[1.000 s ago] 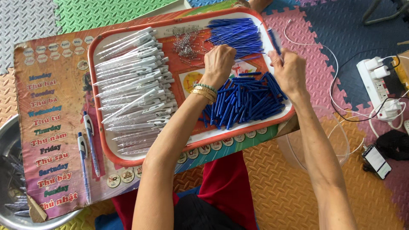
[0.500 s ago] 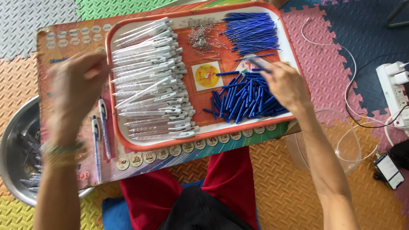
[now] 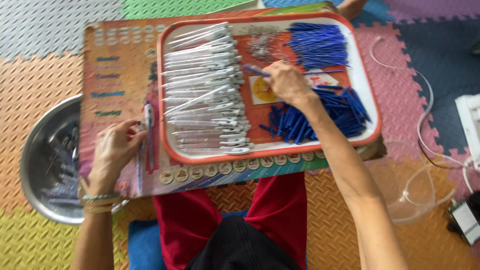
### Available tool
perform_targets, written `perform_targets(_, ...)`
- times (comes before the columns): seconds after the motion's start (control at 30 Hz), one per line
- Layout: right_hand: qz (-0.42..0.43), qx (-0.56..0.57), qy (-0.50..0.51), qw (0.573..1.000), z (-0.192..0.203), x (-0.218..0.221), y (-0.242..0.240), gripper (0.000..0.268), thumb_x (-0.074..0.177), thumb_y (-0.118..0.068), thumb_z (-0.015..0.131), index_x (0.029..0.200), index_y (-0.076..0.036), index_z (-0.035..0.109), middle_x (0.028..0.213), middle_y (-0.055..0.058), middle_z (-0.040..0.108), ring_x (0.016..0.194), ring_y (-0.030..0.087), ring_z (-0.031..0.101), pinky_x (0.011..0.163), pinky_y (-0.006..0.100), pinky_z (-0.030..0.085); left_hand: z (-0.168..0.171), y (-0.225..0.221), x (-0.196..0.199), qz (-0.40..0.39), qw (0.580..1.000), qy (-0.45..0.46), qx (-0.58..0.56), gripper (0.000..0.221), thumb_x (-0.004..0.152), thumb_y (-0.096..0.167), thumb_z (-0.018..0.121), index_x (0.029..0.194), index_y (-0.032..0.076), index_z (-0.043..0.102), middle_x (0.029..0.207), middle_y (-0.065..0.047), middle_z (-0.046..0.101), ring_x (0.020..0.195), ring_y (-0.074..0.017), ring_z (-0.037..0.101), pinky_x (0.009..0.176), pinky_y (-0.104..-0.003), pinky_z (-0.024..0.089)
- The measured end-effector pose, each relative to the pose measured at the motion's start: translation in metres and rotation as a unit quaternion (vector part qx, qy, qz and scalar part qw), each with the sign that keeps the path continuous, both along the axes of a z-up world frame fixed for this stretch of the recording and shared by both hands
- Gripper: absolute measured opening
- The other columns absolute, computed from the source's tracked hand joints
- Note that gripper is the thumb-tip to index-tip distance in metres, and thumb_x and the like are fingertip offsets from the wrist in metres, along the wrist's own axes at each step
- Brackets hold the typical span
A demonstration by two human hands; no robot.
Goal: The person assembles ballpoint pens by inserting ink cartridges into pen barrels and then attaching the pen caps.
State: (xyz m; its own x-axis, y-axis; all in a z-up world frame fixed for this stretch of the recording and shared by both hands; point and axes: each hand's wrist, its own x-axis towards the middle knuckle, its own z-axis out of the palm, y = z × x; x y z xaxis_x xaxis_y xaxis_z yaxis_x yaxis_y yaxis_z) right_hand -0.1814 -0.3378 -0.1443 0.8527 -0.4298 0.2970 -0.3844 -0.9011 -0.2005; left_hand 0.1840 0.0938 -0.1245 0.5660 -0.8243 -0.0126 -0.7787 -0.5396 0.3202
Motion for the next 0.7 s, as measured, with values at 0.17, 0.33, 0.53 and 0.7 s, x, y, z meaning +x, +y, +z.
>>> perform_targets(0.17, 0.029, 0.024, -0.064, 0.997, 0.044, -0.016, 0.025, 0.031, 0.12, -0.032, 0.064, 0.134, -0.005, 0.073, 0.119, 0.02, 0.075, 0.115, 0.041, 0.074, 0.103, 0.049, 0.057, 0.005, 0.004, -0.004, 0.01, 0.999, 0.043, -0.01, 0.059, 0.098, 0.054, 0.08, 0.143, 0.016, 0.078, 0.104, -0.007, 0.085, 0.106, -0.0317, 0.081, 0.093, -0.051, 0.063)
perform_targets(0.33, 0.023, 0.002, -0.166, 0.986, 0.092, -0.066, 0.07, 0.028, 0.12, -0.026, 0.074, 0.123, 0.002, 0.076, 0.111, 0.025, 0.074, 0.103, 0.048, 0.074, 0.093, 0.055, 0.057, 0.052, 0.009, -0.043, 0.057, 0.99, 0.118, 0.044, 0.066, 0.099, 0.043, 0.082, 0.153, 0.007, 0.068, 0.117, -0.016, 0.084, 0.115, -0.0348, 0.079, 0.103, -0.055, 0.06)
perform_targets(0.53, -0.091, 0.22, -0.366, 0.9, 0.103, -0.123, 0.124, 0.076, 0.12, -0.066, 0.036, 0.114, -0.003, 0.079, 0.089, 0.01, 0.069, 0.058, 0.016, 0.055, 0.062, 0.028, 0.048, 0.033, 0.035, -0.031, 0.031, 0.991, 0.072, 0.111, 0.062, 0.093, 0.045, 0.079, 0.148, 0.016, 0.071, 0.105, -0.005, 0.087, 0.118, -0.0341, 0.078, 0.106, -0.06, 0.06)
perform_targets(0.7, -0.132, 0.443, -0.457, 0.76, 0.093, -0.136, 0.166, 0.073, 0.111, -0.075, 0.034, 0.107, -0.009, 0.065, 0.092, 0.021, 0.079, 0.058, 0.02, 0.075, 0.052, 0.029, 0.063, 0.138, 0.044, -0.096, 0.095, 0.858, 0.465, -0.196, 0.052, 0.096, 0.012, 0.076, 0.144, -0.006, 0.067, 0.123, -0.024, 0.074, 0.119, -0.0402, 0.074, 0.096, -0.059, 0.062)
